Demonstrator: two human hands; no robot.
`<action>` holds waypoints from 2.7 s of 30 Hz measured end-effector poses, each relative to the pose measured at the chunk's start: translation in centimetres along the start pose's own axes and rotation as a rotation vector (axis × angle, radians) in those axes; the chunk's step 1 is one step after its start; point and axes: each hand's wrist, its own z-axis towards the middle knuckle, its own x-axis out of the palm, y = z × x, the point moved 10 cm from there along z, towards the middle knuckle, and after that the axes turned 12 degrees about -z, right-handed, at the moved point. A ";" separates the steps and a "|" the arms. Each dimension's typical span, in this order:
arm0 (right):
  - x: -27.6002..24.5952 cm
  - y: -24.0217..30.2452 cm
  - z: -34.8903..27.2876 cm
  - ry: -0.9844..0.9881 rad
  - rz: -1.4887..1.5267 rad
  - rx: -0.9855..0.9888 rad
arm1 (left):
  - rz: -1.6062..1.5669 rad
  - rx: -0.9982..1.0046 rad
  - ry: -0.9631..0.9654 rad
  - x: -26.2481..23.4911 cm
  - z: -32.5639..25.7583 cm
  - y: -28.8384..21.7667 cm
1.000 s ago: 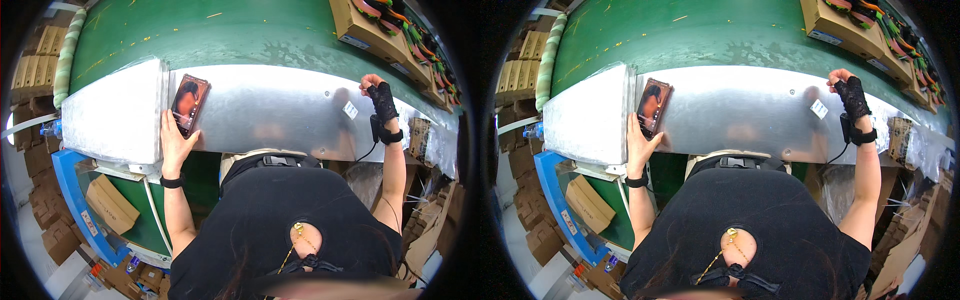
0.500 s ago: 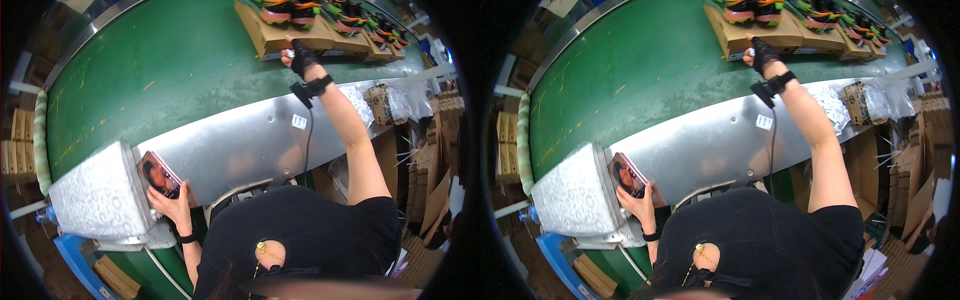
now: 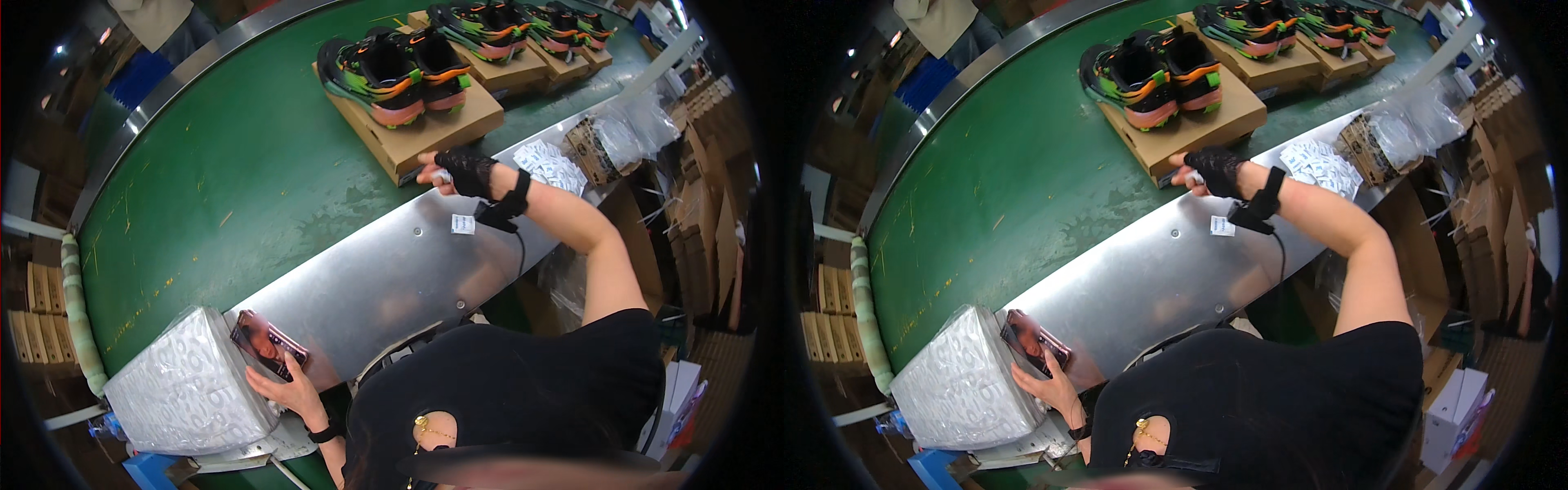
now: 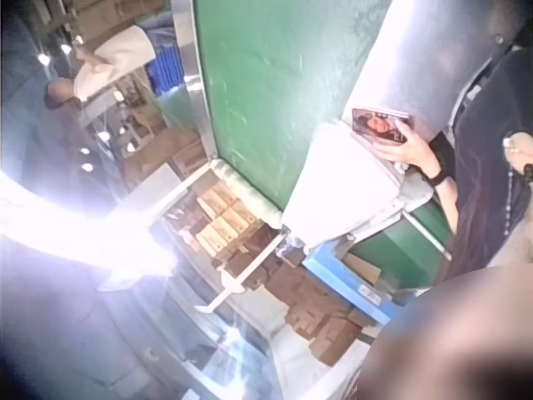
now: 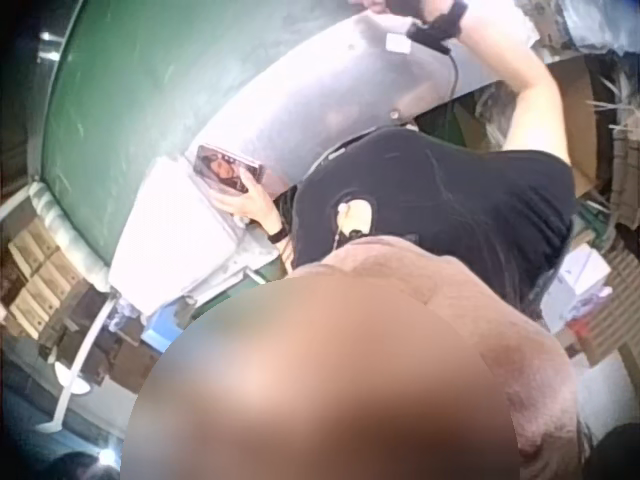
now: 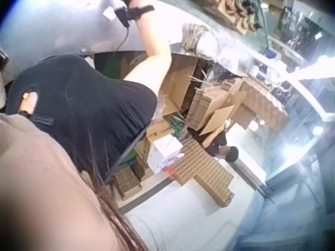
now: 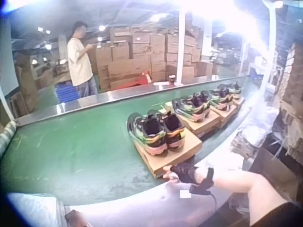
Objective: Packing manufactured athletic shoes into cardboard boxes with protective paper on an assembly line.
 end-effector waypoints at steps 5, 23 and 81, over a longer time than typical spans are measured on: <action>1.5 17.0 -11.4 -0.195 -0.810 -0.948 | -0.071 0.095 -0.080 -1.0 1.5 -2.1; 2.0 21.4 -7.7 -0.660 -1.412 -0.890 | -0.242 0.065 -0.040 -0.8 0.3 0.2; -14.6 2.8 1.5 -0.338 0.330 -0.365 | 0.156 0.824 0.753 19.4 10.3 -21.5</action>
